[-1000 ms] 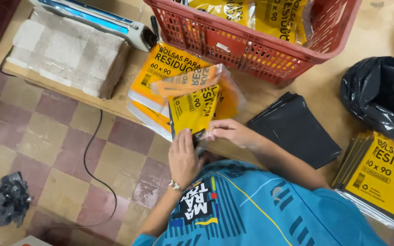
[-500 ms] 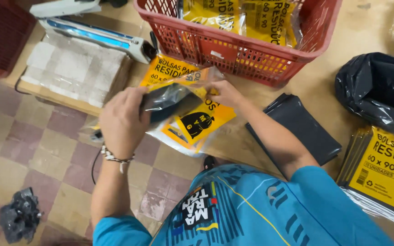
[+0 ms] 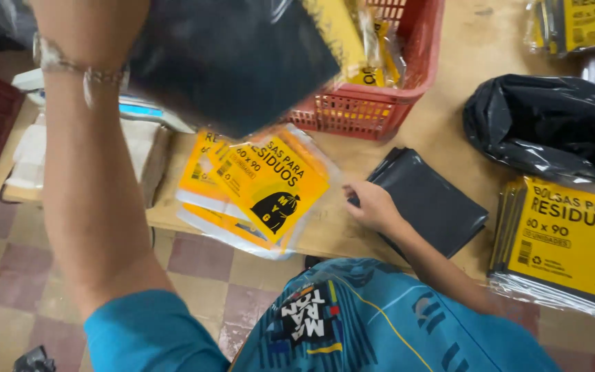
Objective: The person repeatedly folds black garbage bags and places them into yellow and clear packaging sleeves labeled 'BOLSAS PARA RESIDUOS'. The packaged units are then placed into a red plastic basket. The task is performed by hand without visible tools.
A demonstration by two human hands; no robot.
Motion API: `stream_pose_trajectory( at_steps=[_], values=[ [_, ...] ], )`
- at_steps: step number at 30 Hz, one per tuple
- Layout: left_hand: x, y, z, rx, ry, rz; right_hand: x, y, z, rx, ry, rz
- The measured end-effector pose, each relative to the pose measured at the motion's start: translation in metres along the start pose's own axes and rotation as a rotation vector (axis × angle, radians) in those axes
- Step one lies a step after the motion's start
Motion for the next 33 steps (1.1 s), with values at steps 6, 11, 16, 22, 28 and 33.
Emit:
stream_pose_trajectory(
  at_steps=[6, 11, 16, 22, 28, 33],
  values=[
    [0.038, 0.082, 0.031, 0.043, 0.226, 0.005, 0.041, 0.03, -0.078, -0.004, 0.128, -0.792],
    [0.095, 0.141, 0.015, 0.068, 0.376, -0.01, 0.054, 0.046, -0.098, -0.07, 0.166, -0.777],
    [0.128, 0.274, -0.09, -0.823, -0.154, -0.544, 0.063, 0.027, -0.099, 0.031, 0.207, -0.506],
    [0.142, 0.404, -0.179, -1.14, -0.577, -0.729, 0.036, -0.002, -0.116, 0.38, 0.037, -0.217],
    [0.179, 0.481, -0.225, -0.882, -0.699, -0.955, -0.009, -0.008, -0.123, 0.469, -0.21, -0.212],
    [0.178, 0.378, -0.206, -0.474, -0.494, -1.069, 0.087, -0.069, -0.1, 0.226, 0.13, -0.241]
  ],
)
Point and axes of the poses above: each hand's wrist, its own z-axis towards the middle knuckle, its own y-axis out of the palm, x = y × z, the point moved 9 cm from there along z, towards the middle knuckle, and after that the axes turned 12 degrees about -z, right-handed, at the moved point
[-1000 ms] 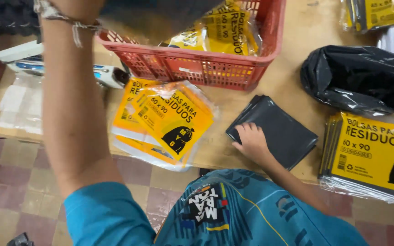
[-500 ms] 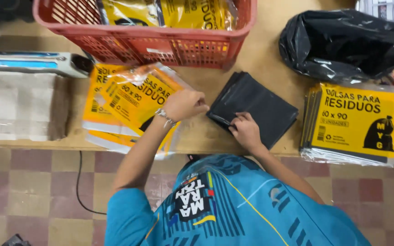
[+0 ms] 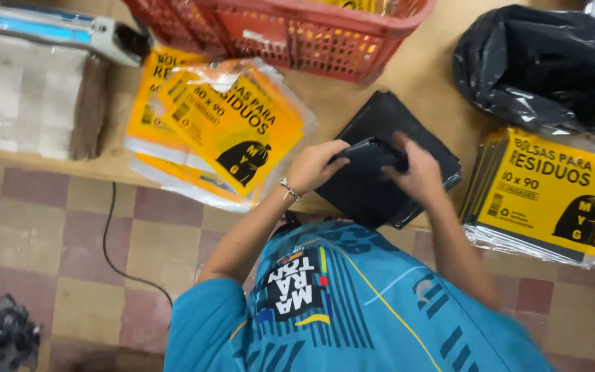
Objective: The person repeatedly folds black garbage bags and places them into yellow and clear packaging sleeves labeled 'BOLSAS PARA RESIDUOS'. The packaged units are then placed into a red plastic basket. The task is performed by hand without visible tools.
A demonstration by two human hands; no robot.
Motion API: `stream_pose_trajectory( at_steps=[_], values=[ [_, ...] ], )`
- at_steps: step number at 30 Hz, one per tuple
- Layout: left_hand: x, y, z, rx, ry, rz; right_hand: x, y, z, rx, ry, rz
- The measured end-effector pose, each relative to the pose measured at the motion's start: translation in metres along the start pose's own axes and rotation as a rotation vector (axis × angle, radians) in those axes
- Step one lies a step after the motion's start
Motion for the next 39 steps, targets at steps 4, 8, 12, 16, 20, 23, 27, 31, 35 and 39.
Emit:
stream_pose_trajectory(
  at_steps=[4, 8, 12, 16, 20, 23, 27, 31, 35, 39],
  values=[
    [-0.005, -0.054, -0.029, 0.079, -0.122, 0.109, -0.004, 0.023, 0.025, -0.295, 0.012, 0.217],
    [-0.11, -0.075, -0.075, -0.048, -0.38, 0.44, 0.041, 0.048, 0.02, -0.288, 0.175, 0.424],
    [-0.178, -0.078, -0.084, 0.053, -0.487, 0.523, 0.028, 0.069, 0.012, -0.257, 0.503, 0.976],
    [-0.194, -0.101, -0.066, 0.151, -0.498, 0.59, 0.018, 0.116, -0.011, -0.268, 0.669, 1.14],
    [-0.213, -0.098, -0.046, -0.01, -0.665, 0.558, -0.027, 0.111, -0.023, -0.339, 0.722, 1.156],
    [-0.25, -0.086, -0.034, -0.117, -0.662, 0.558, -0.039, 0.11, -0.032, -0.391, 0.75, 1.105],
    [-0.228, -0.09, -0.026, -0.181, -0.581, 0.568, -0.039, 0.102, -0.027, -0.392, 0.798, 1.032],
    [-0.198, -0.102, -0.032, -0.087, -0.569, 0.494, -0.029, 0.101, -0.03, -0.305, 0.824, 1.03],
    [-0.188, -0.108, -0.04, -0.044, -0.52, 0.405, -0.022, 0.103, -0.035, -0.293, 0.821, 1.02],
    [-0.195, -0.115, -0.038, 0.035, -0.512, 0.325, -0.026, 0.107, -0.035, -0.366, 0.798, 1.016]
  ],
)
Point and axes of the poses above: each hand's wrist, its own z-axis towards the middle knuckle, its own y-axis out of the palm, x = y × z, the point moved 9 cm from there along z, towards the middle knuckle, and after that the axes turned 12 degrees about -z, right-handed, at the moved point
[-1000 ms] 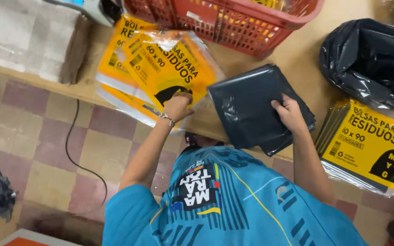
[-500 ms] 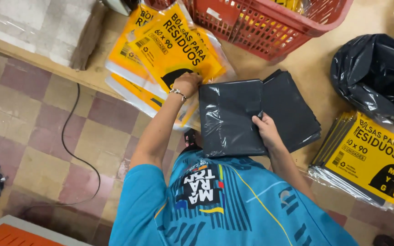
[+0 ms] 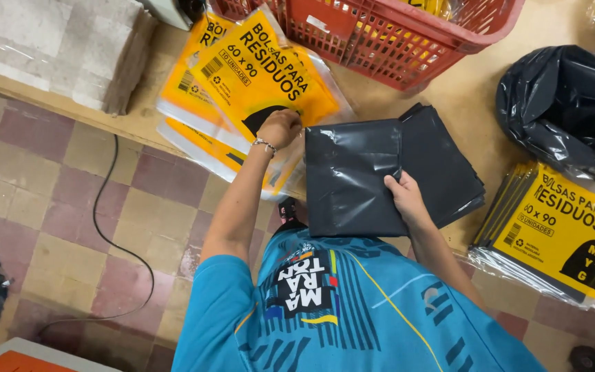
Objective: The person repeatedly folds black garbage bags and places them into yellow and clear packaging sleeves labeled 'BOLSAS PARA RESIDUOS'. The packaged units are then placed into a red plastic basket. The task is performed by hand without visible tools.
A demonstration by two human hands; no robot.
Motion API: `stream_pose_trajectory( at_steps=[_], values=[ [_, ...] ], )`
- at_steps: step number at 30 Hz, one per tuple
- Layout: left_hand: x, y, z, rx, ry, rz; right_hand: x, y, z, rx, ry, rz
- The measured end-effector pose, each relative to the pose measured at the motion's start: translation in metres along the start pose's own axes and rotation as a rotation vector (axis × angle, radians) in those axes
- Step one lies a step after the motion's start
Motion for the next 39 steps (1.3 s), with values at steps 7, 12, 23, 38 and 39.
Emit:
stream_pose_trajectory(
  at_steps=[7, 12, 23, 38, 39],
  values=[
    [0.0, -0.018, -0.012, 0.044, -0.071, -0.188, -0.005, -0.003, 0.003, 0.033, 0.044, 0.002],
    [-0.005, -0.02, -0.016, 0.134, -0.108, -0.313, -0.02, 0.006, -0.009, 0.008, 0.047, -0.013],
    [0.03, -0.02, -0.037, 0.468, 0.141, 0.098, -0.03, 0.093, 0.05, -0.177, -0.191, -0.443],
    [0.046, -0.052, -0.133, 0.967, 0.292, 0.518, -0.078, 0.131, 0.199, -0.031, -0.181, -0.634],
    [0.038, -0.051, -0.136, 0.942, 0.231, 0.519, -0.082, 0.129, 0.195, -0.06, -0.208, -0.716]
  ],
)
Point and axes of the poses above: each hand's wrist, its own z-axis towards the middle knuckle, its own y-axis out of the palm, x = y × z, the point moved 9 cm from there along z, towards the middle knuckle, and after that the axes turned 12 degrees about -z, right-handed, at the moved point
